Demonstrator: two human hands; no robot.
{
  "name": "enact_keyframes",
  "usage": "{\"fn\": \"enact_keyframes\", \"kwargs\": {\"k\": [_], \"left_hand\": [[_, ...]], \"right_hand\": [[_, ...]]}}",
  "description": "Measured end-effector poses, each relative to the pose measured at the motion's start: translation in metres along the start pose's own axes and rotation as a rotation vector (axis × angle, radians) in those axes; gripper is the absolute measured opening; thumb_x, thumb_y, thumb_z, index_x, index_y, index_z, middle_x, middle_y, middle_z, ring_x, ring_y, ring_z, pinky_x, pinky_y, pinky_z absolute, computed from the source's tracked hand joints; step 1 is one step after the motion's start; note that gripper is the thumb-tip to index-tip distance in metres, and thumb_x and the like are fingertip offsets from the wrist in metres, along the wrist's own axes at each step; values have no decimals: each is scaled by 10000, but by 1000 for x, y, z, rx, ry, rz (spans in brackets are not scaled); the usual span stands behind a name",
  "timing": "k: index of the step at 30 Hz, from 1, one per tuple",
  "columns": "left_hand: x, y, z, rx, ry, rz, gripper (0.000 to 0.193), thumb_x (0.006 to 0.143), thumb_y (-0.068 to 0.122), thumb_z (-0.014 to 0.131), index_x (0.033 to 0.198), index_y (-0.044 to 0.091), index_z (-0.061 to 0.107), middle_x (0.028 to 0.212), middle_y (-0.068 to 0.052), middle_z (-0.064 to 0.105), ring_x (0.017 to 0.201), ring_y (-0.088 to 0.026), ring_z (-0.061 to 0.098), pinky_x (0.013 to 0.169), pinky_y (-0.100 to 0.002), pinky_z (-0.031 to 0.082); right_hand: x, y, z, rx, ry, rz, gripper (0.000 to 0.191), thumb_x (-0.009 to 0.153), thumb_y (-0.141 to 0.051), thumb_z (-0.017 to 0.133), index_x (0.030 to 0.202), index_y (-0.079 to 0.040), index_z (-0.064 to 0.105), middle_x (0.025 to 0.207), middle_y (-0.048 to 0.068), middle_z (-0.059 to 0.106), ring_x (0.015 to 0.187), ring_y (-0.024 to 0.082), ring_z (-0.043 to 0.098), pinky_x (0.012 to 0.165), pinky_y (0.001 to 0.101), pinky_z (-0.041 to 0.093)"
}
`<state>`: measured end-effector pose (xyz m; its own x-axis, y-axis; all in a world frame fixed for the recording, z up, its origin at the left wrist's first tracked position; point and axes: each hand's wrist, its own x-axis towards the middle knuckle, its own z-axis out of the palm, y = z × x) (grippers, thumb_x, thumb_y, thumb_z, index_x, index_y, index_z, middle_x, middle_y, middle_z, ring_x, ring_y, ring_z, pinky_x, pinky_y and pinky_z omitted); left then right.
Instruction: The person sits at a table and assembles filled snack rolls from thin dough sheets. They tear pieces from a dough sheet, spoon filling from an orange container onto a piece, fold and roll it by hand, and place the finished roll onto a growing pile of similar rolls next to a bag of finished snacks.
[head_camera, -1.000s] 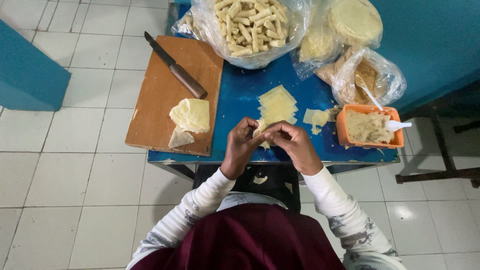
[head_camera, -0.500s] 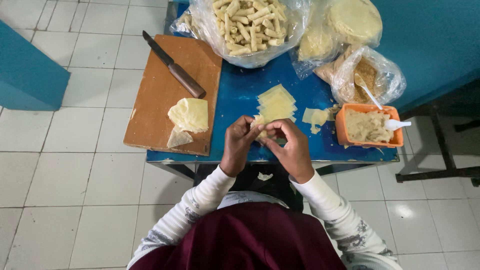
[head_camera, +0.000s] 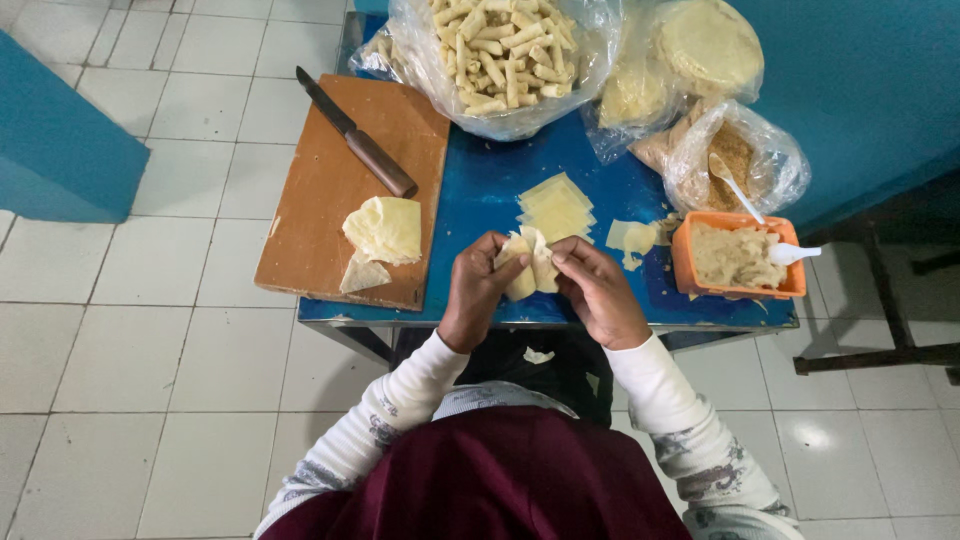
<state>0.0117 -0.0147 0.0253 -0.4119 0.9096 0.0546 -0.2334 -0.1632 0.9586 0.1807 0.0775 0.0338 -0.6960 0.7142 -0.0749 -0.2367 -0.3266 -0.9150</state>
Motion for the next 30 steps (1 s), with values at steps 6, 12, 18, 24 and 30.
{"fn": "enact_keyframes", "kwargs": {"k": [6,12,18,24,30], "left_hand": [[-2,3,1,-86,-34,39,138,960,77,730,998,6,618,879,8,648,764,-31,554,638,-216,448],[-2,4,3,5,-33,79,241,914,65,771,1075,25,597,931,1,659,812,-36,588,685,-212,501],[-5,4,5,22,-49,71,322,863,1,788,1119,14,593,965,-23,670,849,-45,602,720,-219,523],[-4,6,5,-104,-49,-53,373,836,25,755,1162,73,579,979,7,658,805,-42,602,632,-228,494],[2,7,4,-141,-116,-5,293,885,-19,764,1045,53,530,951,-41,643,830,-70,598,692,-231,492]], "right_hand": [[2,0,-3,127,101,200,187,965,-181,576,1109,-79,638,949,-17,665,848,78,638,772,262,539],[-2,2,-5,109,26,132,159,1077,-163,618,1178,-42,639,983,-23,633,824,53,576,773,236,495],[-3,3,-4,286,99,136,207,973,-181,605,1158,-85,603,1030,3,666,907,126,676,810,306,562],[-10,-4,7,32,-9,1,372,939,23,671,1273,-36,520,1174,44,637,1099,121,633,955,278,518],[-23,-24,22,-235,6,-8,484,883,40,688,1327,-43,514,1178,38,607,1068,86,605,934,246,504]]}}
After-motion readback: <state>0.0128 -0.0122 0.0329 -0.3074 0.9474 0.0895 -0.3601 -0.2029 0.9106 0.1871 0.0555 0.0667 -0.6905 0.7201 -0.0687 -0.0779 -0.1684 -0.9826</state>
